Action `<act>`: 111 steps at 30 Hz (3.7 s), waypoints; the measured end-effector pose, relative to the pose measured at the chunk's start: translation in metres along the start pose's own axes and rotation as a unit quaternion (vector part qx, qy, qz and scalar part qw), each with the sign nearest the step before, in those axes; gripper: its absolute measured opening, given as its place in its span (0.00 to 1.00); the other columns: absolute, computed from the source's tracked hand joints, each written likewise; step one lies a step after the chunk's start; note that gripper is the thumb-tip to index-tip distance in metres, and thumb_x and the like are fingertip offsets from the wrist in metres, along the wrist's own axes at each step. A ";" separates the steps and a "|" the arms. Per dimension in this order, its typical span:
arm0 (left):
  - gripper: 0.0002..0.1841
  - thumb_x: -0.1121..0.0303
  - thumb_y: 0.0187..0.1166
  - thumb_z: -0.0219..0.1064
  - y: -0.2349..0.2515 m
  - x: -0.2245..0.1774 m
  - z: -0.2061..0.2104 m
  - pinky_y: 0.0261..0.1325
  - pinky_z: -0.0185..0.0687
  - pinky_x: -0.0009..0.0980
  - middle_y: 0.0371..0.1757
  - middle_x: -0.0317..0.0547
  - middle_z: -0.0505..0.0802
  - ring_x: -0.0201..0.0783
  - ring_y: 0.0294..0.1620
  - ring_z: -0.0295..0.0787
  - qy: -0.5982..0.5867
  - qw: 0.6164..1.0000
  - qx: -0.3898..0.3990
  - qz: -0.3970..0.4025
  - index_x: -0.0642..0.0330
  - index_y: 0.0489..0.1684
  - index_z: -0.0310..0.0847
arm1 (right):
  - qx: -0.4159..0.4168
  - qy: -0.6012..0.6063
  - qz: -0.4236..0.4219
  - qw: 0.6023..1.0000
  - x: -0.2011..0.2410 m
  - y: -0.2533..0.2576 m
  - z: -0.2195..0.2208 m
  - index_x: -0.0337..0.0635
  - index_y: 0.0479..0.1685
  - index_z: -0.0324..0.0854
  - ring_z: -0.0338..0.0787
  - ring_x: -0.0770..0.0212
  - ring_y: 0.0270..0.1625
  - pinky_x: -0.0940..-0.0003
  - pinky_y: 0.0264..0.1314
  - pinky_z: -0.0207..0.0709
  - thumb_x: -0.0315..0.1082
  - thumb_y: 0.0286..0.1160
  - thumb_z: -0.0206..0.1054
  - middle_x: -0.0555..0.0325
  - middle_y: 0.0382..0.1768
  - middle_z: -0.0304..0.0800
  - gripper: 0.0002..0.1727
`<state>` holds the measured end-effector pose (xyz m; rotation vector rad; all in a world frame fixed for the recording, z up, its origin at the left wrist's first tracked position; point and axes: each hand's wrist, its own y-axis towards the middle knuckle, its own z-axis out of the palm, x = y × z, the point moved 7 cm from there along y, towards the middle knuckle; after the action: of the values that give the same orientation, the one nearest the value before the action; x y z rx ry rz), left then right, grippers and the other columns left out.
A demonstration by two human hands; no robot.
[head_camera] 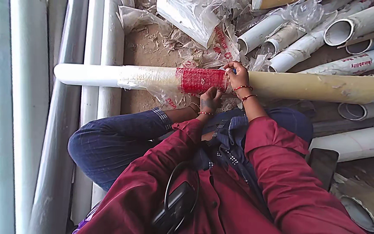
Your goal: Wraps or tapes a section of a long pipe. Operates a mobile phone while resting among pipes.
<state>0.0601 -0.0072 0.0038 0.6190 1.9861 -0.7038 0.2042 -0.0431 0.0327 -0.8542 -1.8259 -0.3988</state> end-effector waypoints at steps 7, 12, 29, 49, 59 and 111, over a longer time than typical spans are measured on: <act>0.20 0.60 0.91 0.57 0.003 -0.016 -0.008 0.57 0.84 0.54 0.42 0.62 0.94 0.57 0.46 0.94 0.155 0.987 0.047 -0.008 0.73 0.55 0.83 | 0.010 -0.017 0.002 1.000 0.005 -0.001 0.002 0.31 0.58 0.84 0.86 0.59 0.42 0.60 0.52 0.78 0.24 0.85 0.56 0.45 0.47 0.89 0.13; 0.22 0.58 0.93 0.53 0.010 -0.030 -0.002 0.60 0.82 0.58 0.47 0.65 0.93 0.62 0.56 0.92 0.252 0.962 0.100 -0.036 0.72 0.54 0.83 | 0.013 -0.015 0.002 1.000 0.006 -0.002 0.002 0.31 0.58 0.84 0.85 0.60 0.41 0.62 0.51 0.78 0.24 0.85 0.56 0.45 0.46 0.88 0.13; 0.16 0.68 0.90 0.53 0.012 -0.021 0.001 0.57 0.83 0.58 0.43 0.67 0.93 0.63 0.51 0.93 0.233 0.966 0.114 0.026 0.74 0.53 0.82 | 0.009 0.013 0.008 1.000 0.000 -0.001 -0.001 0.32 0.58 0.83 0.82 0.65 0.37 0.67 0.45 0.76 0.25 0.86 0.56 0.49 0.44 0.87 0.13; 0.18 0.68 0.94 0.52 -0.024 0.043 0.007 0.67 0.77 0.54 0.49 0.69 0.91 0.58 0.54 0.89 -0.028 0.990 0.033 -0.136 0.78 0.54 0.82 | 0.000 0.027 0.012 1.000 -0.005 -0.003 -0.004 0.32 0.60 0.82 0.82 0.66 0.34 0.69 0.41 0.78 0.24 0.86 0.56 0.49 0.42 0.86 0.13; 0.15 0.76 0.87 0.60 -0.031 0.047 -0.079 0.64 0.83 0.54 0.51 0.66 0.94 0.59 0.52 0.94 0.054 0.995 -0.078 0.029 0.74 0.66 0.80 | -0.012 -0.002 0.002 1.000 0.004 -0.007 -0.007 0.32 0.65 0.81 0.84 0.62 0.39 0.65 0.46 0.78 0.23 0.86 0.56 0.47 0.46 0.88 0.15; 0.21 0.67 0.79 0.66 0.009 -0.029 -0.014 0.81 0.72 0.55 0.69 0.62 0.90 0.62 0.73 0.86 0.283 0.861 -0.031 0.422 0.72 0.65 0.86 | 0.001 -0.064 0.065 0.996 0.009 -0.009 -0.004 0.33 0.63 0.83 0.89 0.52 0.55 0.54 0.63 0.77 0.21 0.83 0.57 0.41 0.57 0.90 0.16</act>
<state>0.0711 0.0052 0.0327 1.6581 1.9319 0.1114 0.1993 -0.0486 0.0434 -1.0111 -1.8745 -0.2641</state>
